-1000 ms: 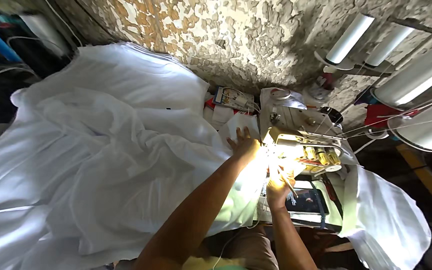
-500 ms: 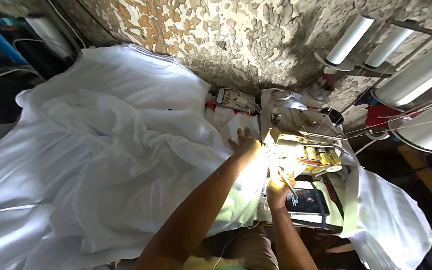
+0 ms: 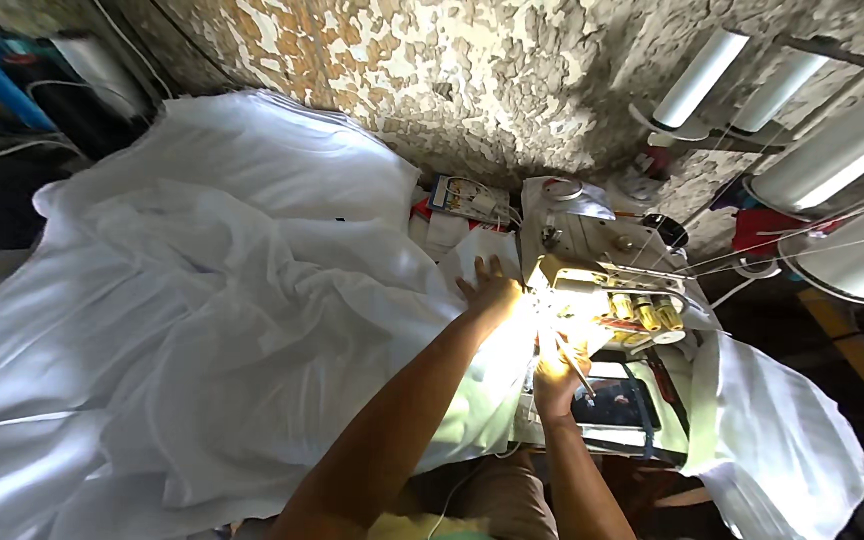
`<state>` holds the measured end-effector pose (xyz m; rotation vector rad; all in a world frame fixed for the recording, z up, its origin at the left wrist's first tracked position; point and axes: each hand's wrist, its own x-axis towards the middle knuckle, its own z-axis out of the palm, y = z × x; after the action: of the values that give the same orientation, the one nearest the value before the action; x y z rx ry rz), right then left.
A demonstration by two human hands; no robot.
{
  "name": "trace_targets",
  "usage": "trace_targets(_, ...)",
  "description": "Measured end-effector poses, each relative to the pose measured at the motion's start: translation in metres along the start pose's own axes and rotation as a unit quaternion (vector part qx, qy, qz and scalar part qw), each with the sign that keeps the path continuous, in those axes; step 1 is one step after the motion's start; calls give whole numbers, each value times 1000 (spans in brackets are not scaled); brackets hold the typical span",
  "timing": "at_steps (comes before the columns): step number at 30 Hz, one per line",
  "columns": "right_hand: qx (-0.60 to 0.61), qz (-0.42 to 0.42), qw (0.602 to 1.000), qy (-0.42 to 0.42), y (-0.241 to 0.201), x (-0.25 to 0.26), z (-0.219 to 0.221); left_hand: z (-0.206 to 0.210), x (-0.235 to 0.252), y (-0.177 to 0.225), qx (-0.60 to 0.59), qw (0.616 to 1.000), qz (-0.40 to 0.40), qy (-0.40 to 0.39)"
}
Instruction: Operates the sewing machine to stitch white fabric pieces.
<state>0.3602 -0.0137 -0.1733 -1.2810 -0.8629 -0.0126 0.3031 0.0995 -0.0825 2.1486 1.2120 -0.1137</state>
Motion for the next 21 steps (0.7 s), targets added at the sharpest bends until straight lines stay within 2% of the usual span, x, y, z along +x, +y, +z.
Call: trace_targets(21, -34, 16, 999, -5, -3, -1, 0, -2, -1, -1, -16, 1000, 5, -2)
